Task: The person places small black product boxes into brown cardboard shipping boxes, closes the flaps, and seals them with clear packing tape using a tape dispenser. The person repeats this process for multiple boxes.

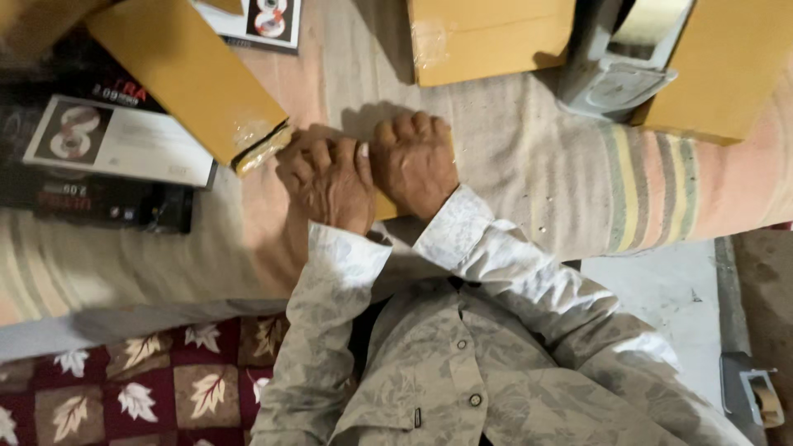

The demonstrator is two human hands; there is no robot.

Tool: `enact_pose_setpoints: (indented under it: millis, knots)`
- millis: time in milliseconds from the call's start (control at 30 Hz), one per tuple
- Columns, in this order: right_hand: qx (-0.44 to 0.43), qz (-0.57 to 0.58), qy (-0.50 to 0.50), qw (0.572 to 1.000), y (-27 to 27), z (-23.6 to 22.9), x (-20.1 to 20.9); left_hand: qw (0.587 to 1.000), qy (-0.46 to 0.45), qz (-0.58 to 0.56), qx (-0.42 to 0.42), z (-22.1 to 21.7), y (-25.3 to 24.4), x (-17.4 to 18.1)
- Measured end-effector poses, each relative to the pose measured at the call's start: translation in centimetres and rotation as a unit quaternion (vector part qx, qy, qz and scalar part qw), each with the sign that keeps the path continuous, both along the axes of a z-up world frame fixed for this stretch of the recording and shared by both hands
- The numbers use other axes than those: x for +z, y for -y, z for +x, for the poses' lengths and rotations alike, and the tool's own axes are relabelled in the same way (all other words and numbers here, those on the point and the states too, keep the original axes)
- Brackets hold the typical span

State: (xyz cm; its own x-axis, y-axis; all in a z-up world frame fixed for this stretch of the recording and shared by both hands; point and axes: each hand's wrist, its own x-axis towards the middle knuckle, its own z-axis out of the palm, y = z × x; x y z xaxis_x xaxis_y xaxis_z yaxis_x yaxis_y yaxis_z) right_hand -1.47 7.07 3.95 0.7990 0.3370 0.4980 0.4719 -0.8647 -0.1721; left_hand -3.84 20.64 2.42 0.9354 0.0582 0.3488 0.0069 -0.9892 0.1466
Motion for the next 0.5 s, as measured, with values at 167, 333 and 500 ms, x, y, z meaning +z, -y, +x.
enact_pose_setpoints:
  millis: [167, 333, 500]
  knots:
    - [-0.045, 0.038, 0.029, 0.998, 0.3, 0.2, -0.3, 0.999, 0.014, -0.036, 0.015, 0.0, 0.2, 1.1]
    - [0.060, 0.023, 0.054, 0.996, 0.3, -0.4, -0.5, 0.998, 0.057, -0.011, -0.032, -0.7, -0.2, 1.0]
    - [-0.035, 0.068, 0.069, 0.995, 0.3, -1.2, 1.4, 0.998, 0.011, -0.058, -0.017, -0.9, -0.6, 1.7]
